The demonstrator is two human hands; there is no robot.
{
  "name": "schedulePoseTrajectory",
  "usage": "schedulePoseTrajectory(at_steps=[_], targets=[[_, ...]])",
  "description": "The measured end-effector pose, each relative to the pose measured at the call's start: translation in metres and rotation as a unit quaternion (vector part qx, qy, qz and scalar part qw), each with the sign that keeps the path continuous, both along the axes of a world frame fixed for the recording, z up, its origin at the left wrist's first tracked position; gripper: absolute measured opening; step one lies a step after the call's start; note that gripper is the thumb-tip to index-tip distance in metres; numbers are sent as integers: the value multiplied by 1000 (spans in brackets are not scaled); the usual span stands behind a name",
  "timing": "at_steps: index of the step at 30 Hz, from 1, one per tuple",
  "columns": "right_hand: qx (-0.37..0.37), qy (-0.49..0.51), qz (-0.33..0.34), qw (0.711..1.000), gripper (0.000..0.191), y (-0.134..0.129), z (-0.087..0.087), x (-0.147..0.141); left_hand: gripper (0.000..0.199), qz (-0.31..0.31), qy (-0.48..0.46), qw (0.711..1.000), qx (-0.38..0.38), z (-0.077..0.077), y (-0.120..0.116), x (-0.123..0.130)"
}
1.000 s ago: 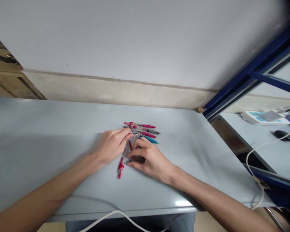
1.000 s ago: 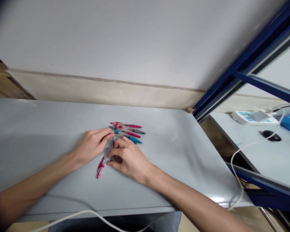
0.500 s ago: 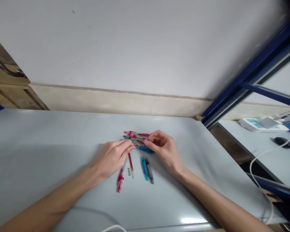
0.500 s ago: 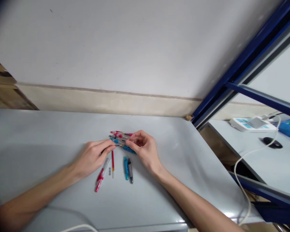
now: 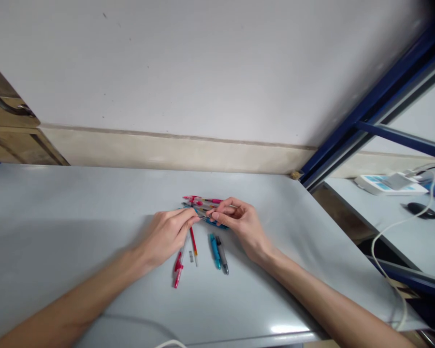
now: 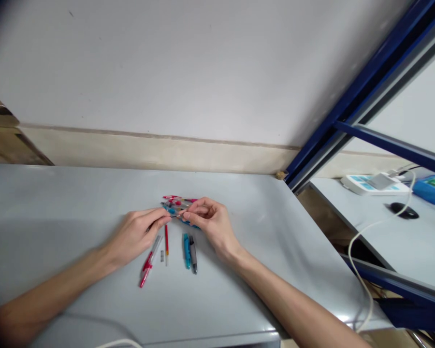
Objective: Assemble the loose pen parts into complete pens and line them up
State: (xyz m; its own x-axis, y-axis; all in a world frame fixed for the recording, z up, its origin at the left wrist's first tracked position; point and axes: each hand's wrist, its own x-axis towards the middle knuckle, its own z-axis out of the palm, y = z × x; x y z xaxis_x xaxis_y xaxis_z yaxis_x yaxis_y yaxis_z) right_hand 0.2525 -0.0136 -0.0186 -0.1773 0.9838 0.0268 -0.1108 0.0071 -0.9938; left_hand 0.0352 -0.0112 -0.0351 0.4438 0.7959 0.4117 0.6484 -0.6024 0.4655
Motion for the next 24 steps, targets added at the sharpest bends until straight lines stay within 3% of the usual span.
schedulePoseTrajectory(at_steps=[6, 11, 14, 21, 24], targets=[[43, -5, 39, 998, 24, -1, -3, 0, 22, -3, 1, 1000, 3, 0, 0, 1], [128, -124, -3, 984, 21, -7, 1, -3, 21, -48, 20, 998, 38, 0, -1, 1], [171, -166, 19, 971, 23, -10, 3, -5, 21, -68, 44, 995, 59, 2, -3, 2], [116, -119, 88, 982, 36, -8, 6, -6, 27, -81, 40, 993, 75, 7, -9, 4], [111, -153, 99, 977, 46, -7, 10, 1, 27, -77, 35, 993, 80, 5, -8, 4]])
